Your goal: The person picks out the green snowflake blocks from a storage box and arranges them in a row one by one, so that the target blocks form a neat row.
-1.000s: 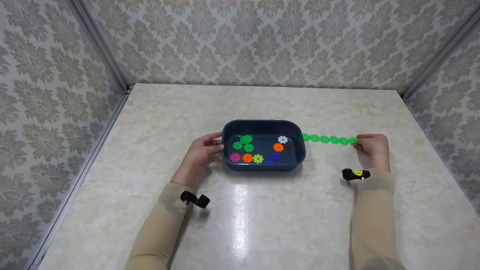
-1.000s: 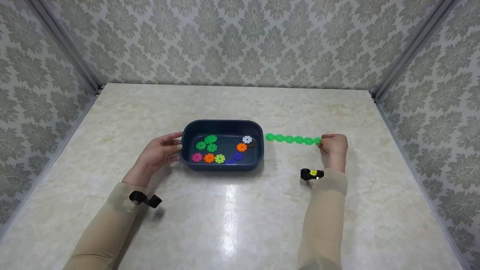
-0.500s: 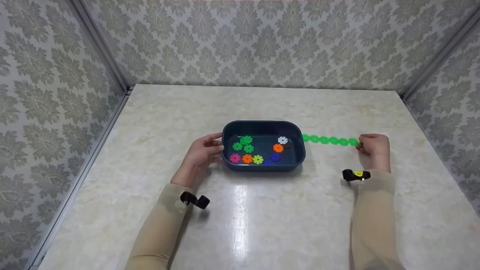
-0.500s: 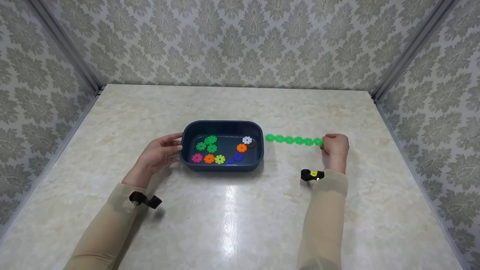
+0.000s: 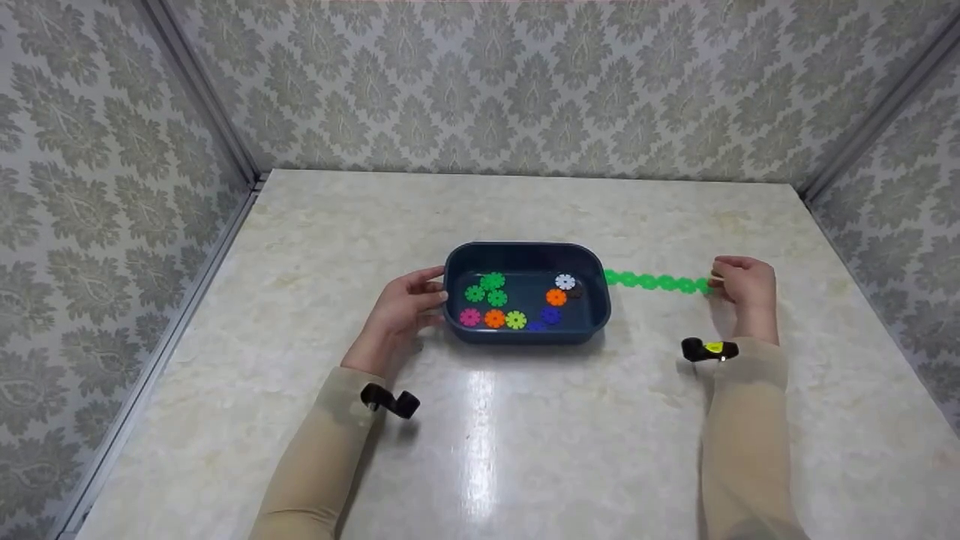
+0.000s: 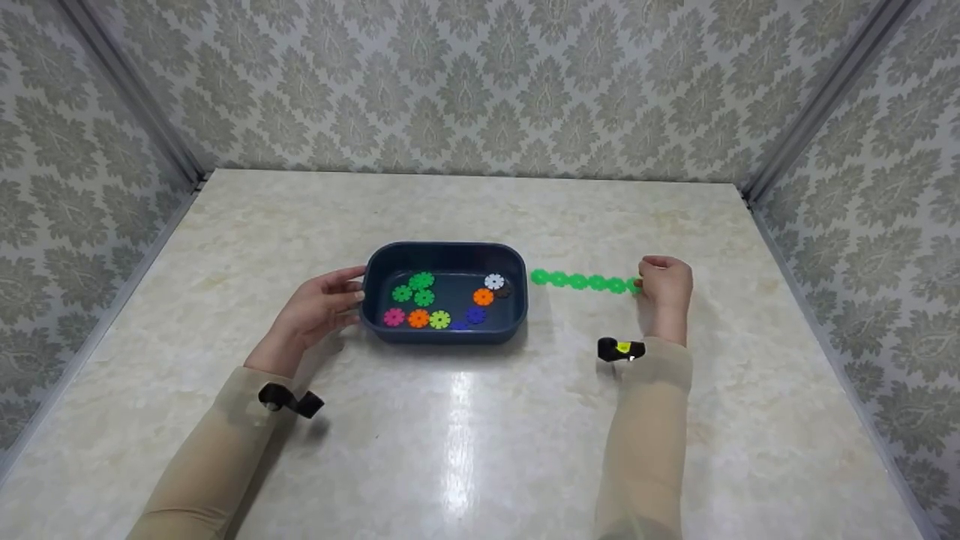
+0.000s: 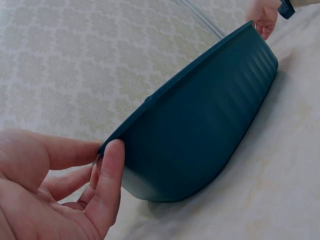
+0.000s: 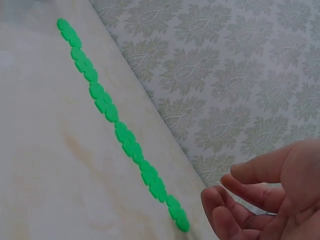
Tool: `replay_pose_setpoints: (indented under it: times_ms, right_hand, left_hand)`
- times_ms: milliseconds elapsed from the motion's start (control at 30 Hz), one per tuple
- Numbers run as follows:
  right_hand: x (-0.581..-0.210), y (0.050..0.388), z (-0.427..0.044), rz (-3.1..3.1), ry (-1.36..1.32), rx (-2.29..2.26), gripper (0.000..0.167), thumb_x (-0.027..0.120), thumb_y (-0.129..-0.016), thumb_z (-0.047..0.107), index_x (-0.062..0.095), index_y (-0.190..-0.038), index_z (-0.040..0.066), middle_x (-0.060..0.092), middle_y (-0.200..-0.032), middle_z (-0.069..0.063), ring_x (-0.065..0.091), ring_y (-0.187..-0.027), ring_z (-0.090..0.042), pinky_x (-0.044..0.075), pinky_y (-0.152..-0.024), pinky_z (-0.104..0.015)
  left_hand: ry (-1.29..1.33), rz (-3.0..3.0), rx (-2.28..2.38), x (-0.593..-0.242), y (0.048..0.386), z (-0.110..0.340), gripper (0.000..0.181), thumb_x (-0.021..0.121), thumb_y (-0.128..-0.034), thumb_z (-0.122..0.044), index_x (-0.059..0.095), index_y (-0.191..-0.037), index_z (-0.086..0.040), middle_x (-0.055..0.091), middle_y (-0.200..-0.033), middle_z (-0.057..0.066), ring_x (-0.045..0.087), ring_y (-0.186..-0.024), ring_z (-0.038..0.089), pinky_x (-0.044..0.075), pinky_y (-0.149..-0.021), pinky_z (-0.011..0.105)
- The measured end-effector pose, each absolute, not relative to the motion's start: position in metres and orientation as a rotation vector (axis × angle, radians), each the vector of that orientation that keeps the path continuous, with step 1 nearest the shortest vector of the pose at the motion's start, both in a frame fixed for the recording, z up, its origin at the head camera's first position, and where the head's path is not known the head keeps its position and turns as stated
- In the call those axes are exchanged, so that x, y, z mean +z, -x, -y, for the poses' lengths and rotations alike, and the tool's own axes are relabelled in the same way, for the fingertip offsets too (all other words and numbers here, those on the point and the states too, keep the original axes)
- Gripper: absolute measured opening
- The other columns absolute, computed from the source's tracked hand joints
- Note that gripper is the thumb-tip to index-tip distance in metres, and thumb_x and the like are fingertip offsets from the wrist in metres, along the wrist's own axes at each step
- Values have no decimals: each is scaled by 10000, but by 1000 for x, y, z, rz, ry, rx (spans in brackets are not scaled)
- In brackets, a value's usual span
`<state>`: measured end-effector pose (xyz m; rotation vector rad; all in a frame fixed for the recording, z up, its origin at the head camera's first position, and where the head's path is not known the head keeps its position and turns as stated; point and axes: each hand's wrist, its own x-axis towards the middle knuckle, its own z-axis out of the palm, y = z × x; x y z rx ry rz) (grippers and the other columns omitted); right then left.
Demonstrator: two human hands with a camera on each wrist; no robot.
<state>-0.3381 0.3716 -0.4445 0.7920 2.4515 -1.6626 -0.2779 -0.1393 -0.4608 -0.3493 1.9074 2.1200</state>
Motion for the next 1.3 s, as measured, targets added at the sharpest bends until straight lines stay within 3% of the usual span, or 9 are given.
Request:
replay_pose_setpoints:
  times_ms: [200,433,633,833,1300]
  right_hand:
    - [-437,337,-362,-2459,-708,-1722,514,539,-1062,300,483,-1536,110,584,-1036,110,672,-832,3,545,-989,-265]
    - [-425,337,-346,-2427,-609,-1826,462,596,-1041,312,553,-1463,131,627,-1028,118,680,-848,-18,572,-828,-198]
    - [-416,334,-326,-2465,-453,-1868,478,600,-1038,318,553,-1456,91,640,-1037,112,677,-859,-36,563,-782,-170]
    - [-411,332,-307,-2478,-280,-1877,477,601,-1041,290,549,-1447,46,648,-1040,91,681,-856,-34,567,-779,-169]
    - [-410,330,-252,-2484,8,-1875,333,621,-1034,241,633,-1309,54,663,-1004,112,682,-860,-36,569,-781,-189]
  left_hand:
    - [361,-1902,2128,-463,279,139,536,678,-947,25,599,-1444,-159,570,-1186,77,613,-920,178,605,-703,282]
    - [323,-1893,2144,-463,277,140,543,663,-954,33,573,-1465,-130,563,-1155,71,627,-862,158,603,-685,279]
    - [300,-1890,2146,-463,276,140,548,652,-961,33,557,-1478,-124,560,-1139,66,633,-830,157,606,-702,295]
    - [308,-1906,2138,-462,276,140,532,657,-961,22,574,-1463,-134,559,-1141,68,627,-842,161,613,-746,334]
    - [301,-1869,2173,-464,275,140,535,656,-959,34,573,-1463,-126,554,-1123,65,623,-809,155,596,-678,292]
